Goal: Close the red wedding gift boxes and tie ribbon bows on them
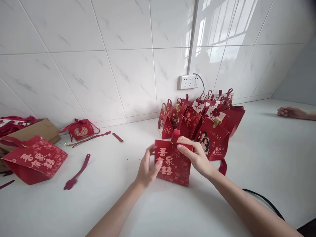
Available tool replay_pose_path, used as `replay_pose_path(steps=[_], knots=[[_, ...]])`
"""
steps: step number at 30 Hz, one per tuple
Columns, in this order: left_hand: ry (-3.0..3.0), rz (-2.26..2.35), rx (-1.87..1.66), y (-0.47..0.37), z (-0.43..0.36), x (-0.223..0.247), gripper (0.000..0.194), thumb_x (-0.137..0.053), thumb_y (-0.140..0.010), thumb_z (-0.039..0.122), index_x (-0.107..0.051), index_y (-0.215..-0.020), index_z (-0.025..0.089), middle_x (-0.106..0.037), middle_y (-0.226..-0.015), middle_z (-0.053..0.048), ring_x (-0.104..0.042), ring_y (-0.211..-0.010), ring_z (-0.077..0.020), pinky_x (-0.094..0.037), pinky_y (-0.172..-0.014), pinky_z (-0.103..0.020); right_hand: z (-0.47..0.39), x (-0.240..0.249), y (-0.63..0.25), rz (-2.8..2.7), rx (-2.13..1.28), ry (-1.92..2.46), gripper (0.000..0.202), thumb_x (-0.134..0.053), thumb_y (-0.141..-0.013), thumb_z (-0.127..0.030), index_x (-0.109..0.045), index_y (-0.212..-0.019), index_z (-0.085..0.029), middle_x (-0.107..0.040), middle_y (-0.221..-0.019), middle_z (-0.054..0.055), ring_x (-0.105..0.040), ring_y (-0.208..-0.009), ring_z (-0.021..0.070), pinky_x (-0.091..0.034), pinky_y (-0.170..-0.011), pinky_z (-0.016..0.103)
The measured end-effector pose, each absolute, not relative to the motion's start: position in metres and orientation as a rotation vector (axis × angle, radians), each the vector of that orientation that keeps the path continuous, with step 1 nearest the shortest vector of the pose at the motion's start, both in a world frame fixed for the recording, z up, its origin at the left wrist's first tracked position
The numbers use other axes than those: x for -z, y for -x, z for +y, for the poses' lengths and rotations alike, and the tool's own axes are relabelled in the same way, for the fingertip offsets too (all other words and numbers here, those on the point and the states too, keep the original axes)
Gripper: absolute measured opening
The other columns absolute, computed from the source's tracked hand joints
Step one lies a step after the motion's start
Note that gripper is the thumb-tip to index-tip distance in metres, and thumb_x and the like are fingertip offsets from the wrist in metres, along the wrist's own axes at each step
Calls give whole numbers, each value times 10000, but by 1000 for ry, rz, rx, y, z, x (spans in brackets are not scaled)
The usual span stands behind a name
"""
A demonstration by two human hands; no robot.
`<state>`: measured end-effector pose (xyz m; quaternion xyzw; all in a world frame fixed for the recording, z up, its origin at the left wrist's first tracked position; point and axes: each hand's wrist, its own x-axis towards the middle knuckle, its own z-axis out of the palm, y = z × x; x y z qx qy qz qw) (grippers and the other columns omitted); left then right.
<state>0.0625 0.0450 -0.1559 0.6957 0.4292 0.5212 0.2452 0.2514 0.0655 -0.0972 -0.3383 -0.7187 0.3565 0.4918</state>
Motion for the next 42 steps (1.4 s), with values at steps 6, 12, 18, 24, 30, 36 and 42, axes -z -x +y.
replay_pose_path(steps=[6, 12, 18, 24, 30, 36, 42], knots=[[-1873, 1132, -1347, -60, 40, 153, 227, -532, -811, 382, -500, -943, 201, -605, -834, -25, -575, -757, -172, -492, -721, -312, 67, 103, -249, -1668, -584, 820, 318, -585, -826, -307, -480, -1114, -222, -614, -914, 34, -597, -837, 183, -488, -751, 322], [-1814, 1034, -1581, -76, 41, 121, 408, -540, -787, 452, -474, -1101, 200, -586, -1109, -86, -581, -1011, -223, -495, -833, -346, 64, 103, -247, -1883, -318, 647, 217, -575, -828, -205, -489, -1026, -226, -566, -952, 54, -561, -885, 185, -493, -764, 331], [-1820, 1207, -1571, -97, 42, 86, 188, -593, -812, 339, -581, -934, 195, -657, -884, -30, -637, -859, -164, -522, -774, -285, 64, 103, -246, -1837, -253, 640, 146, -553, -832, -166, -519, -964, -218, -537, -920, 54, -549, -874, 185, -489, -761, 345], [-1716, 1248, -1615, -95, 41, 101, 209, -634, -791, 338, -591, -936, 194, -669, -907, -37, -648, -873, -169, -532, -777, -284, 65, 107, -246, -1901, -114, 619, 172, -512, -857, -152, -507, -1014, -222, -502, -962, 73, -548, -901, 195, -498, -757, 358], [-1689, 1195, -1603, -96, 40, 104, 225, -641, -771, 325, -581, -941, 191, -645, -755, -3, -623, -660, -129, -514, -610, -237, 65, 109, -246, -1830, -100, 569, 230, -527, -816, -120, -437, -1000, -224, -531, -924, 60, -554, -872, 193, -493, -731, 352], [-1704, 1160, -1593, -96, 42, 103, 202, -633, -771, 300, -592, -934, 187, -554, -621, 37, -518, -533, -88, -450, -511, -197, 65, 107, -246, -1841, -105, 591, 182, -535, -808, -105, -471, -933, -222, -550, -850, 38, -549, -785, 168, -481, -669, 308], [-1671, 1175, -1583, -96, 43, 102, 210, -648, -762, 332, -631, -899, 175, -619, -668, 11, -568, -591, -108, -469, -559, -208, 64, 107, -247, -1837, -81, 579, 164, -534, -819, -113, -497, -932, -226, -565, -853, 40, -564, -789, 168, -494, -678, 317]])
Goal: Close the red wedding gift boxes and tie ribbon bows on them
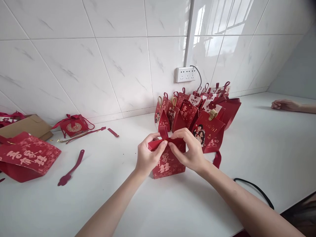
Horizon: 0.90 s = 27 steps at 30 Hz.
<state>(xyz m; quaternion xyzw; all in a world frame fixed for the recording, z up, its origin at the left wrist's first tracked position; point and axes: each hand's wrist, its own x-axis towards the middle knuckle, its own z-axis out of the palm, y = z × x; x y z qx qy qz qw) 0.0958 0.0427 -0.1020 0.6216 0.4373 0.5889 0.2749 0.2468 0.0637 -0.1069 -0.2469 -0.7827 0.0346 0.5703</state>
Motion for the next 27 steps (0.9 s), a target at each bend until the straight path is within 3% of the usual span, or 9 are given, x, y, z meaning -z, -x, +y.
replay_pose_path(steps=[10, 18, 27], knots=[[-1656, 1109, -1537, -94, 42, 95, 236, -579, -821, 346, -636, -673, 172, -570, -596, 19, -489, -539, -91, -406, -524, -202, 60, 106, -247, -1851, -63, 571, 172, -536, -814, -119, -498, -947, -221, -559, -811, 21, -545, -714, 148, -473, -611, 284], [-1575, 1118, -1506, -95, 41, 91, 348, -609, -798, 370, -534, -529, 163, -351, -453, 56, -305, -446, -63, -264, -426, -206, 62, 110, -245, -1889, 71, 507, 222, -514, -823, -73, -522, -988, -222, -472, -854, 38, -528, -756, 144, -501, -617, 288], [-1542, 1125, -1531, -97, 41, 91, 393, -610, -800, 353, -482, -486, 155, -337, -459, 52, -300, -461, -62, -267, -441, -205, 63, 109, -246, -1890, 188, 479, 249, -510, -828, -36, -550, -1001, -210, -488, -949, 65, -561, -856, 150, -527, -645, 284]])
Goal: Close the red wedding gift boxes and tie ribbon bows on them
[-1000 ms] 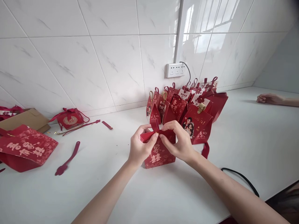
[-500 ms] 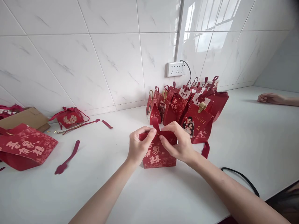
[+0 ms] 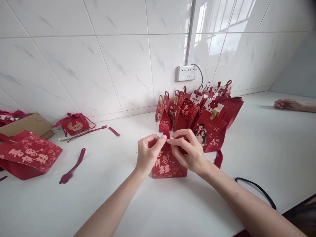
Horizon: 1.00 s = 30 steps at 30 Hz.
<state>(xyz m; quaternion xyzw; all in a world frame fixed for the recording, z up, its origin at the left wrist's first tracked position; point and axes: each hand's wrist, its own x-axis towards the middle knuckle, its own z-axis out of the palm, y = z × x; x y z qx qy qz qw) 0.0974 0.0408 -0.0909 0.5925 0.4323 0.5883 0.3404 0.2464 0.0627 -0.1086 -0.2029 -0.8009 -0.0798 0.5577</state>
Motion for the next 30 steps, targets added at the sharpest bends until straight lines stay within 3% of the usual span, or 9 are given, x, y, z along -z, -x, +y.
replay_pose_path(steps=[5, 13, 22, 30], knots=[[-1589, 1160, -1584, -100, 39, 91, 370, -596, -814, 340, -496, -508, 157, -366, -471, 50, -321, -471, -62, -286, -449, -193, 61, 109, -248, -1910, 299, 494, 234, -518, -813, -14, -555, -977, -178, -496, -953, 83, -564, -835, 158, -524, -616, 283], [-1609, 1186, -1607, -101, 38, 92, 369, -589, -822, 321, -473, -512, 158, -348, -463, 57, -310, -456, -57, -273, -430, -189, 59, 103, -248, -1899, 585, 515, 232, -556, -792, -7, -563, -964, -163, -525, -953, 103, -554, -864, 206, -524, -693, 382], [-1655, 1205, -1610, -104, 36, 91, 377, -577, -833, 317, -464, -510, 158, -343, -463, 55, -314, -453, -55, -282, -426, -183, 56, 105, -246, -1917, 429, 527, 235, -479, -823, 13, -560, -959, -160, -542, -915, 96, -582, -807, 167, -533, -621, 288], [-1673, 1241, -1634, -103, 37, 92, 356, -575, -826, 325, -489, -521, 164, -358, -452, 53, -320, -441, -62, -283, -419, -193, 55, 102, -243, -1827, 268, 532, 224, -535, -834, -27, -542, -998, -179, -588, -851, 52, -593, -755, 131, -544, -633, 254]])
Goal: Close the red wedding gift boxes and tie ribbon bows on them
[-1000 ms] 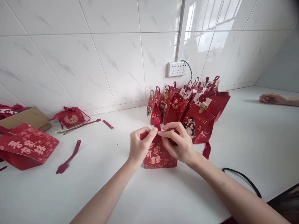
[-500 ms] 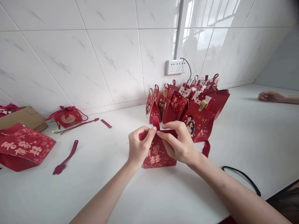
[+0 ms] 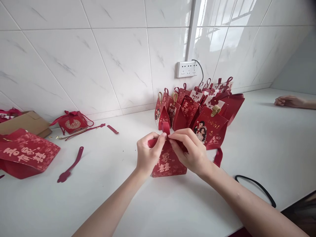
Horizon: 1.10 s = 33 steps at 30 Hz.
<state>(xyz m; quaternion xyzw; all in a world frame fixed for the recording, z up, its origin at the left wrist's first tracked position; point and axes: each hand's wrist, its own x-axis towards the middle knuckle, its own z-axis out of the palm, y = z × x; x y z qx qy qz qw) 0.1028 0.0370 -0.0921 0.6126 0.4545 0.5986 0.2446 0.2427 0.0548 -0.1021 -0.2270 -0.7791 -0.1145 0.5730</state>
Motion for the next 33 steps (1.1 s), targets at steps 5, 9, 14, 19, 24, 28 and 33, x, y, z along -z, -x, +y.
replay_pose_path(steps=[5, 9, 14, 19, 24, 28, 33], knots=[[-1675, 1253, -1640, -104, 37, 93, 329, -585, -819, 347, -519, -549, 169, -401, -465, 47, -349, -446, -69, -304, -427, -197, 56, 101, -243, -1828, 180, 521, 194, -532, -839, -44, -550, -963, -194, -580, -843, 49, -593, -760, 143, -533, -632, 269], [-1664, 1263, -1638, -102, 37, 94, 331, -583, -818, 378, -531, -565, 172, -425, -468, 43, -381, -447, -76, -331, -433, -200, 56, 103, -243, -1810, 41, 621, 143, -528, -857, -107, -552, -966, -196, -585, -829, 41, -581, -746, 145, -506, -622, 274], [-1722, 1105, -1620, -96, 39, 97, 211, -588, -803, 343, -580, -674, 176, -555, -575, 17, -498, -528, -97, -412, -505, -204, 55, 103, -243, -1827, -124, 678, 82, -508, -868, -134, -559, -827, -182, -558, -709, 2, -528, -625, 106, -448, -579, 232], [-1733, 1051, -1595, -94, 40, 100, 122, -602, -770, 272, -584, -708, 168, -558, -582, 20, -494, -516, -93, -408, -488, -202, 54, 98, -244, -1851, -216, 697, 102, -487, -864, -141, -544, -784, -168, -545, -690, 2, -504, -607, 98, -422, -574, 225], [-1685, 1071, -1608, -98, 40, 99, 151, -601, -770, 255, -565, -654, 165, -546, -575, 20, -490, -522, -89, -408, -487, -194, 55, 98, -246, -1887, -223, 689, 39, -518, -820, -150, -543, -827, -178, -543, -737, 15, -513, -659, 126, -437, -604, 262], [-1695, 1109, -1630, -99, 38, 99, 191, -604, -770, 266, -538, -619, 170, -497, -530, 34, -452, -495, -84, -391, -469, -194, 55, 100, -244, -1876, -216, 712, 61, -496, -836, -135, -526, -844, -188, -538, -771, 24, -527, -699, 139, -461, -630, 282], [-1687, 1221, -1658, -104, 34, 101, 162, -589, -775, 260, -537, -646, 178, -518, -517, 39, -464, -482, -89, -405, -479, -199, 57, 103, -242, -1741, 222, 655, 194, -585, -799, -122, -494, -942, -218, -524, -939, 71, -556, -862, 195, -498, -700, 345]])
